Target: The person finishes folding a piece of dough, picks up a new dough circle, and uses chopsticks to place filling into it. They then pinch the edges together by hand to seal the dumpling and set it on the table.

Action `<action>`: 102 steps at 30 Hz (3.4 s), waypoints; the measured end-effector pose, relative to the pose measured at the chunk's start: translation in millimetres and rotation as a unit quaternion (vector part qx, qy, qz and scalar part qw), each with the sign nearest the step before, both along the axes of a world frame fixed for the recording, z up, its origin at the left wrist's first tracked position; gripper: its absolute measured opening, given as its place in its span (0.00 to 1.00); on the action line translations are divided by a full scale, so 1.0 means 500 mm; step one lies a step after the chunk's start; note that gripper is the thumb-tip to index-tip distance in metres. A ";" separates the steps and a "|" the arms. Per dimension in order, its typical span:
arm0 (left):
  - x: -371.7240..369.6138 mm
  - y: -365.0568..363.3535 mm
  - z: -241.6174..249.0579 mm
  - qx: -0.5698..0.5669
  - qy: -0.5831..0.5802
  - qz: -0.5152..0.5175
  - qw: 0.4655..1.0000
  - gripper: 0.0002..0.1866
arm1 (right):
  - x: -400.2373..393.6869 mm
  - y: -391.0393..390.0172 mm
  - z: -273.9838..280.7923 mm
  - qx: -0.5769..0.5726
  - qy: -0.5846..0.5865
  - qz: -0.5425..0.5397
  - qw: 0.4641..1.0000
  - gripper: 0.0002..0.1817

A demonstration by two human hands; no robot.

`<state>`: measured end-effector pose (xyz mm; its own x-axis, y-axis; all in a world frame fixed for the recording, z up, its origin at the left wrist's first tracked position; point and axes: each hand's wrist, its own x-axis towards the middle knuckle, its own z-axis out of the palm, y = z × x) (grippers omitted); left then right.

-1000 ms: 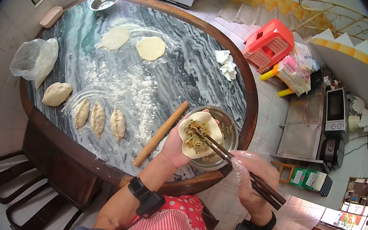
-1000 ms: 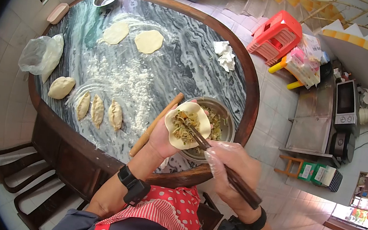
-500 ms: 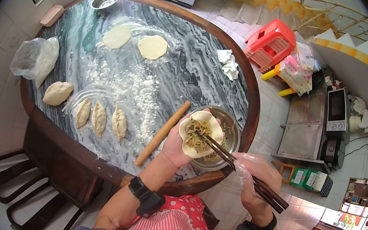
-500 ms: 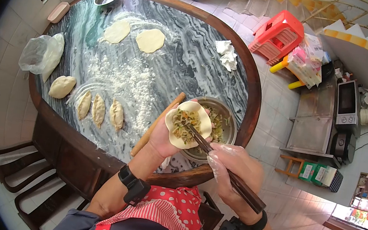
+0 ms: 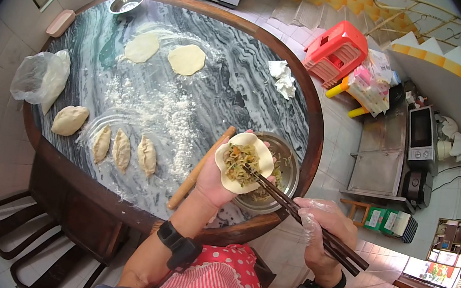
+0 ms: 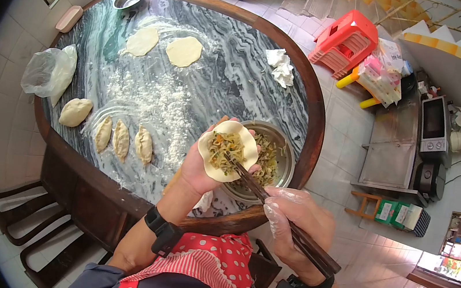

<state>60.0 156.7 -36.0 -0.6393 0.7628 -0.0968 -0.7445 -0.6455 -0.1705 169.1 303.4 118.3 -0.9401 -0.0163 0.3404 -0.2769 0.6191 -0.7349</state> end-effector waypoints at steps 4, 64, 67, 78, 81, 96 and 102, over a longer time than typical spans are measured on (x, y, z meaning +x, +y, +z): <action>-0.002 -0.002 -0.003 0.013 -0.029 0.000 0.999 0.19 | 0.001 -0.012 -0.022 -0.009 -0.015 -0.010 1.000 0.06; 0.081 -0.041 0.223 -0.038 -0.045 0.083 0.995 0.23 | 0.059 -0.010 -0.072 -0.301 -0.218 -0.015 0.928 0.11; 0.095 -0.025 0.221 -0.027 0.030 0.103 0.994 0.22 | 0.046 -0.019 -0.058 -0.415 -0.235 -0.008 0.879 0.12; 0.133 0.018 0.223 -0.071 0.024 0.165 0.984 0.23 | 0.039 0.021 -0.062 -0.507 -0.286 0.016 0.813 0.11; 0.141 0.023 0.221 -0.055 0.019 0.173 0.983 0.23 | 0.043 0.033 -0.067 -0.452 -0.267 0.018 0.851 0.09; 0.157 0.028 0.209 -0.018 0.039 0.224 0.974 0.22 | 0.055 0.024 -0.048 -0.055 0.106 0.124 0.985 0.17; 0.159 0.026 0.211 -0.027 0.052 0.239 0.969 0.22 | 0.045 0.009 -0.063 -0.021 0.166 0.125 0.978 0.18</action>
